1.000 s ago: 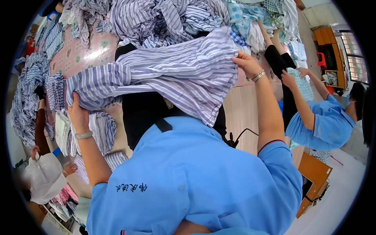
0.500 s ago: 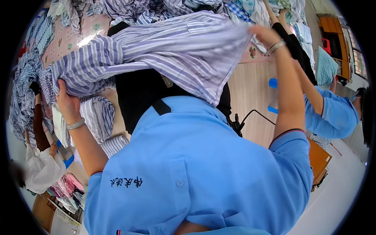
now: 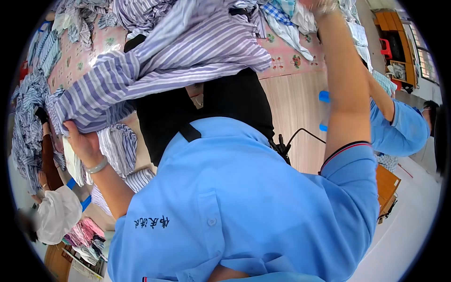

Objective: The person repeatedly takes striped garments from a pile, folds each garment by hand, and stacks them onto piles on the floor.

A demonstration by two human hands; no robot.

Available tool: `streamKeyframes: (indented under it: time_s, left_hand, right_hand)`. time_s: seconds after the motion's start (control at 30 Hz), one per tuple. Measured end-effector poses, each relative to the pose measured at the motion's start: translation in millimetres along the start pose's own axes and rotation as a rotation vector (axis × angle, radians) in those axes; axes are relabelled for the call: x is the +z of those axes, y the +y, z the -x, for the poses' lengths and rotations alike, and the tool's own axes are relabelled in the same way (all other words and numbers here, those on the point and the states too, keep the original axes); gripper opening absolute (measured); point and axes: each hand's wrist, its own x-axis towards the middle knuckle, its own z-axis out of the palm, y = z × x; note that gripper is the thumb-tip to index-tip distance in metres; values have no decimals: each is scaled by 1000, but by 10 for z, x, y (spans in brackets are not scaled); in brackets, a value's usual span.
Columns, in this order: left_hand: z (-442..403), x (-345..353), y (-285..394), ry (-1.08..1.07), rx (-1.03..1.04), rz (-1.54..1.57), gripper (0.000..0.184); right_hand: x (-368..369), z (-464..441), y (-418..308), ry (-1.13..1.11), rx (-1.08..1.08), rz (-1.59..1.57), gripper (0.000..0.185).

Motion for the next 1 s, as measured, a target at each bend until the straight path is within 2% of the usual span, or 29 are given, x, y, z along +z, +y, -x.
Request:
streamKeyframes:
  time_s: [0.07,0.13,0.2,0.27,0.33,0.4,0.47,0.5,0.63,0.67,0.73,0.8,0.87,0.9,0.97,1.0]
  left_hand:
    - [9,12,-22,9,20,-19,45]
    - [-27,-34,-44,5,-71,10,45]
    - [-33,25,-28,-1,-89,7,46]
    - [-48,56,-1,2,-101,-21,45]
    - [-42,79,27,9,-106,-8,45]
    - [-40,110,29,12,-105,12,45]
    - [-14,114,7,7,-75,20,45]
    - [-8,126,3,24,-76,19,44]
    - [-24,107,21,2,-99,-45,52]
    - [-41,91,24,-4,-119,-43,51]
    - [-53,101,24,-16,-130,-39,50]
    - [-47,135,48,-21,-108,-32,47]
    - [-66,138,131,0,-61,-40,48]
    - [-95,138,208,19,-35,-47,50]
    - [-90,234,424,104,80,-101,56]
    - [-65,315,521,126,140,-110,58]
  right_hand:
    - [222,436,528,43,204,172,20]
    - [296,713,1175,156,498,76,19]
    - [383,921,1327,175,674,-21,18]
    - [362,966,1296,201,653,-59,17]
    - [265,1000,1134,255,187,-397,14]
    - [230,1091,1058,237,98,-438,12]
    - [187,1296,1204,177,345,-137,15]
    - [149,1401,1262,147,423,-99,18]
    - [338,1648,1479,327,508,-222,20]
    - [379,1710,1609,334,508,-227,20]
    - [471,1738,1760,197,673,-376,24]
    - [506,1708,1760,199,649,-381,22]
    - [418,1651,1610,326,306,-205,16]
    - [290,1635,1447,305,140,-95,15]
    - [191,1652,895,389,19,92,11]
    - [154,1687,632,422,-7,-23,12]
